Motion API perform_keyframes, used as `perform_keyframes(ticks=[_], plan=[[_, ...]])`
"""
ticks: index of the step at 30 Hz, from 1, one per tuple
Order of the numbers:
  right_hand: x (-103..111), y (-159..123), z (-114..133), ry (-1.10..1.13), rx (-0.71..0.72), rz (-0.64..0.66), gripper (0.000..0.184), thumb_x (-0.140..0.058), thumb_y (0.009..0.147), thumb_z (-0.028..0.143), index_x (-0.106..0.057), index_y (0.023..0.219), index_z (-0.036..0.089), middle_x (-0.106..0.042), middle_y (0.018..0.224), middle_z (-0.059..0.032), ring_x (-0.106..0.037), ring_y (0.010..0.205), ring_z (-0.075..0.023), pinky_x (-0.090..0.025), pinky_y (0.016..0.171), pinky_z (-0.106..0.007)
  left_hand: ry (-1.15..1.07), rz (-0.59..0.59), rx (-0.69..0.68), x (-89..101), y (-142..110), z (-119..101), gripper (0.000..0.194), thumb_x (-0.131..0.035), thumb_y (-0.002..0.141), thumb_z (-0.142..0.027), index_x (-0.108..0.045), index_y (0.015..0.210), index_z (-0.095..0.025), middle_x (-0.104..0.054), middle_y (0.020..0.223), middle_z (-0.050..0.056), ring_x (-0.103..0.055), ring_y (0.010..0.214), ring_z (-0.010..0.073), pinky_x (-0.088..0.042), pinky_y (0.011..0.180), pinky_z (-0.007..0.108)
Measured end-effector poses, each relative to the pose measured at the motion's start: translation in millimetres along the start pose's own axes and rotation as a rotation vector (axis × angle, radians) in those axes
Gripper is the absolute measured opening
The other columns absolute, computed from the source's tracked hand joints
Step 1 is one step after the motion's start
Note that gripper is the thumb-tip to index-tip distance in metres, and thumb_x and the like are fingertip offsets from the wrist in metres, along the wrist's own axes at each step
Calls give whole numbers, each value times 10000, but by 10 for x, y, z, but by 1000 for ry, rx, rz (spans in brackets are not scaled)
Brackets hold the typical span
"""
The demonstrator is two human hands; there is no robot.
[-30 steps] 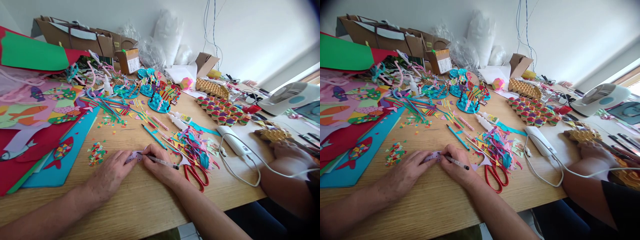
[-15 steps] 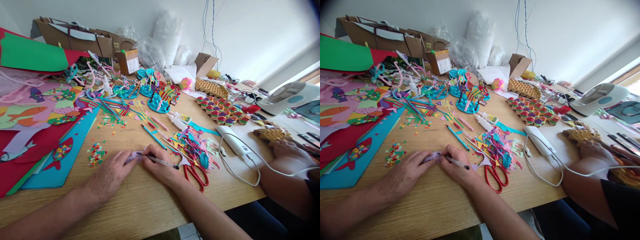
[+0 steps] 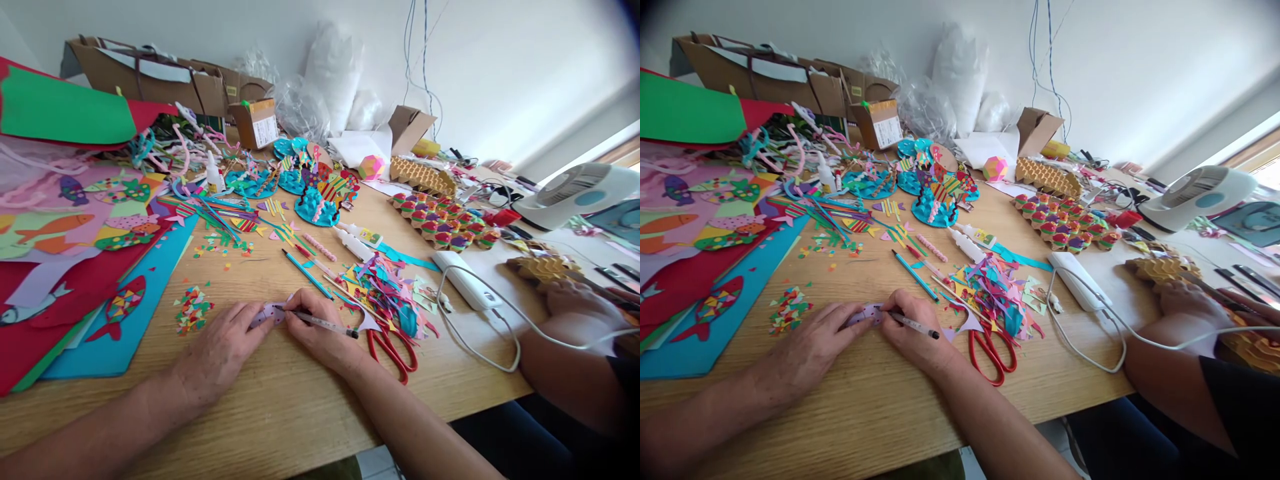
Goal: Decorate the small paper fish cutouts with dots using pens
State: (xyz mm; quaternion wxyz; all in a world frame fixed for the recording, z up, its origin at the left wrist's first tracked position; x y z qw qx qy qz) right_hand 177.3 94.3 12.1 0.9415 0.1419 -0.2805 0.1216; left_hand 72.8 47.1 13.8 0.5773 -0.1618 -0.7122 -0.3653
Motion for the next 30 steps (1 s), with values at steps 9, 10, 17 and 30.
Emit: perform_keyframes(ticks=[9,10,17,30], plan=[[2,2,5,-13,-8,8,82,-515,701,121,-559,697,190,-553,600,43,-446,505,-83,-350,504,-183,10,35,4,-32,-4,5,383,-328,898,-61,-537,1194,-185,-588,1045,79,-547,936,207,-495,788,338],[0,1,11,-12,-1,10,78,-516,704,125,-560,699,190,-551,600,43,-445,506,-84,-350,505,-184,9,32,4,-29,-4,5,379,-327,899,-64,-541,1189,-181,-588,1045,81,-546,938,210,-494,788,340],[9,1,12,-4,4,1,69,-513,703,135,-558,698,187,-548,599,37,-448,500,-85,-351,502,-188,10,18,-12,-9,1,-9,394,-306,893,-49,-546,1182,-167,-589,1054,93,-548,931,212,-492,786,346],[-7,0,7,-11,-8,33,73,-519,711,124,-561,711,184,-564,609,38,-453,507,-80,-358,501,-179,-2,47,-5,-23,15,-5,370,-340,894,-57,-549,1178,-167,-601,1060,98,-558,934,215,-499,784,356]])
Point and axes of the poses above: each hand's wrist, its own y-axis towards the middle knuckle, its own x-axis out of the back of the hand, z = x × y, the point moved 9 cm from there along y, towards the middle knuckle
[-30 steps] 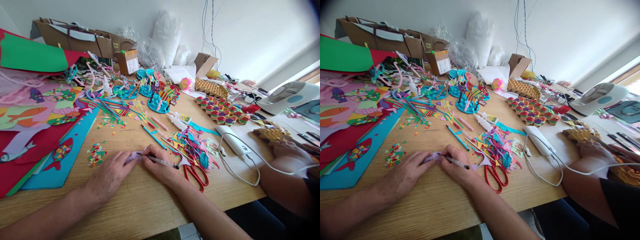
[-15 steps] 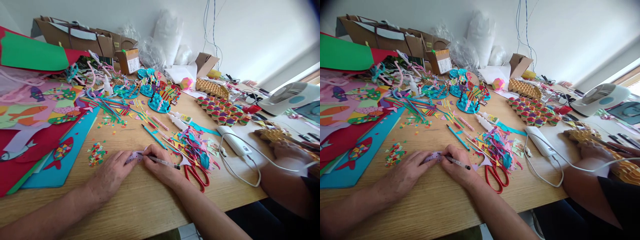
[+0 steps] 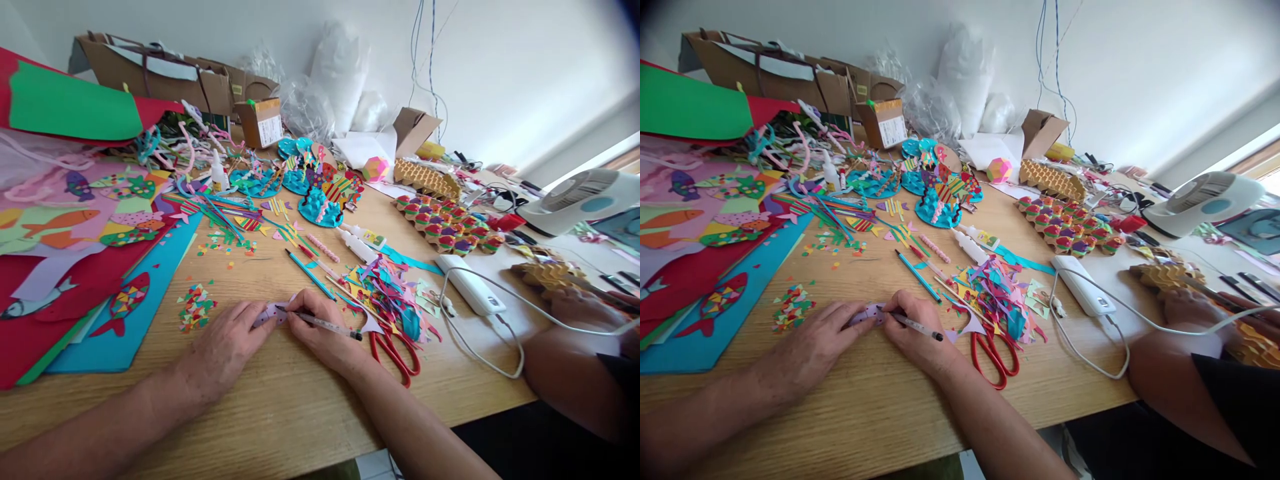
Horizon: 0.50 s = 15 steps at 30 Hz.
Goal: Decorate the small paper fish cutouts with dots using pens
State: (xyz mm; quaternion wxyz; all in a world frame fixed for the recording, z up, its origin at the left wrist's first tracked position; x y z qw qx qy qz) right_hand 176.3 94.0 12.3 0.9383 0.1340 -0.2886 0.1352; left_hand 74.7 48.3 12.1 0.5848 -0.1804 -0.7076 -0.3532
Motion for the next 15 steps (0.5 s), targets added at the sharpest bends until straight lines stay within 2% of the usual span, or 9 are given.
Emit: perform_keyframes(ticks=[15], plan=[[12,3,20,-19,-3,-5,70,-513,709,135,-559,704,187,-551,588,42,-453,496,-84,-352,502,-187,16,-10,-4,38,-2,-18,380,-317,893,-46,-545,1175,-161,-591,1038,101,-554,915,223,-499,771,354]])
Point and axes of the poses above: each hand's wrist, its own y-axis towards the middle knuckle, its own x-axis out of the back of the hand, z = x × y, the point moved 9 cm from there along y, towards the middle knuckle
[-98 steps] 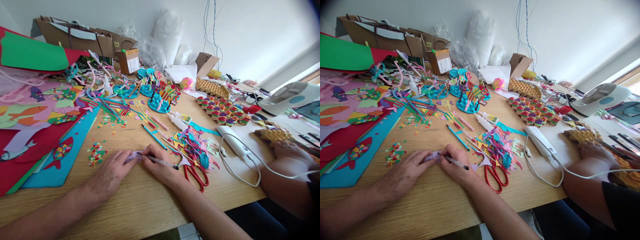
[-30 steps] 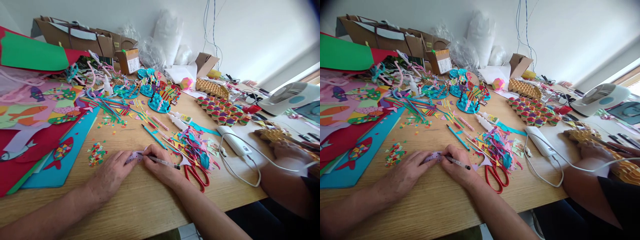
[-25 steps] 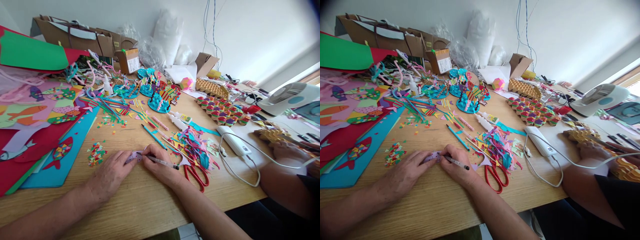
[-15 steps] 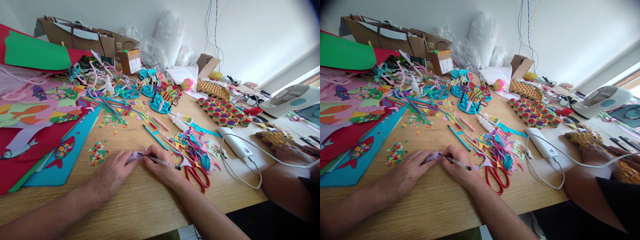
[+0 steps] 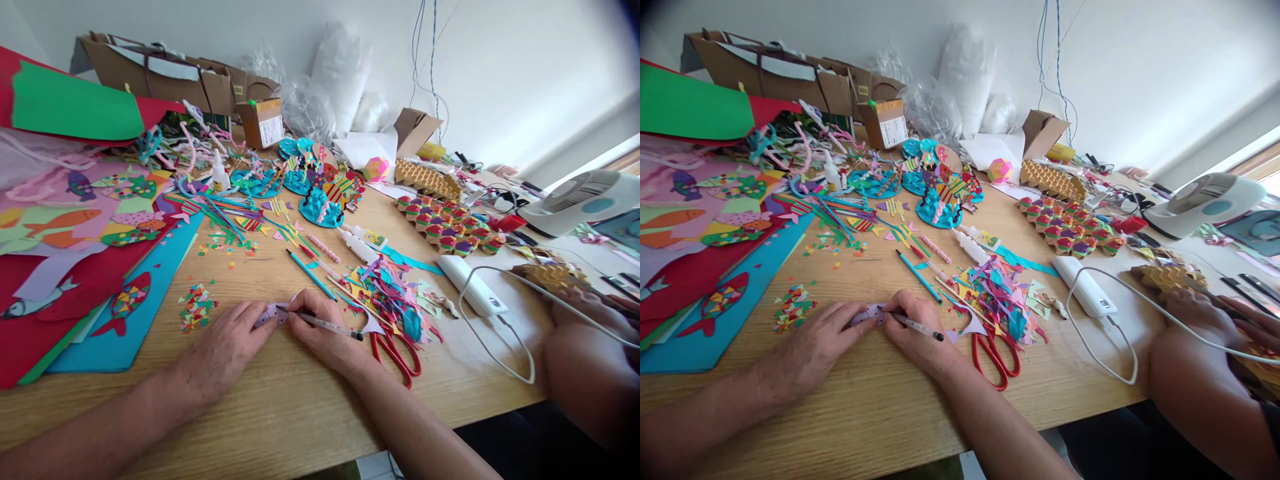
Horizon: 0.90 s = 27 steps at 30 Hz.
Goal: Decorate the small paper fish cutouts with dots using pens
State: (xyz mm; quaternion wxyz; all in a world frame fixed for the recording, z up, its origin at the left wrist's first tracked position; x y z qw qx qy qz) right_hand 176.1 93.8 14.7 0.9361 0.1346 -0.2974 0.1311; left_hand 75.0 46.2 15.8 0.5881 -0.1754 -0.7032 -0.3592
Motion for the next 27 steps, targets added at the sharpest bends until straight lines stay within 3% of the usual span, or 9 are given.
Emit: perform_keyframes(ticks=[17,27], plan=[[142,-38,23,-48,-80,-33,99,-515,687,111,-530,648,200,-504,557,56,-422,494,-85,-346,502,-186,0,-51,-11,19,-22,22,422,-337,860,-35,-568,1175,-196,-603,1042,84,-562,927,211,-499,801,341],[100,-35,5,-13,-90,-7,119,-512,683,83,-512,647,197,-498,568,63,-416,497,-77,-342,497,-179,-81,-67,55,-117,-83,69,449,-311,854,-46,-543,1196,-224,-562,1096,78,-510,987,221,-468,850,379]])
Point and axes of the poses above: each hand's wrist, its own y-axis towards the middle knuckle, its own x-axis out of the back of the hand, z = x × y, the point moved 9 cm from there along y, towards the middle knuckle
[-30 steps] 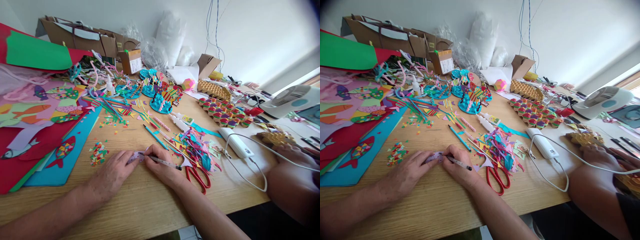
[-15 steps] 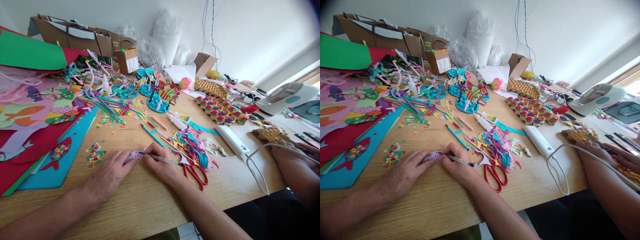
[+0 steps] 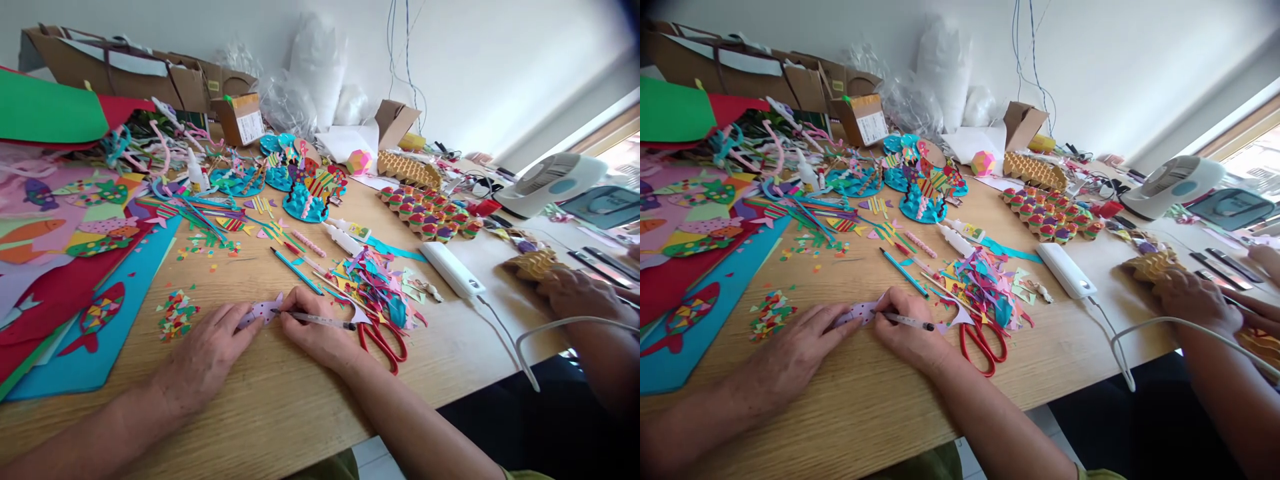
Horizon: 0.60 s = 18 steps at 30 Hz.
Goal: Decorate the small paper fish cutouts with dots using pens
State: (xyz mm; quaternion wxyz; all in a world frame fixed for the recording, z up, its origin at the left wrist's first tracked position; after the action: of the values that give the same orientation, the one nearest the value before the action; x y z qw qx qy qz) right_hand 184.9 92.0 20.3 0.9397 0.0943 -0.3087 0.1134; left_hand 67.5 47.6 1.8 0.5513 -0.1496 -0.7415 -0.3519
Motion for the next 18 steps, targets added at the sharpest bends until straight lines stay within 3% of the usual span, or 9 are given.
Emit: perform_keyframes(ticks=[18], plan=[[-17,2,0,9,-10,16,120,-494,689,84,-493,643,195,-495,582,51,-424,510,-85,-351,520,-189,49,0,-69,88,42,-55,418,-311,869,-35,-559,1177,-172,-563,1078,103,-519,962,227,-494,812,369]])
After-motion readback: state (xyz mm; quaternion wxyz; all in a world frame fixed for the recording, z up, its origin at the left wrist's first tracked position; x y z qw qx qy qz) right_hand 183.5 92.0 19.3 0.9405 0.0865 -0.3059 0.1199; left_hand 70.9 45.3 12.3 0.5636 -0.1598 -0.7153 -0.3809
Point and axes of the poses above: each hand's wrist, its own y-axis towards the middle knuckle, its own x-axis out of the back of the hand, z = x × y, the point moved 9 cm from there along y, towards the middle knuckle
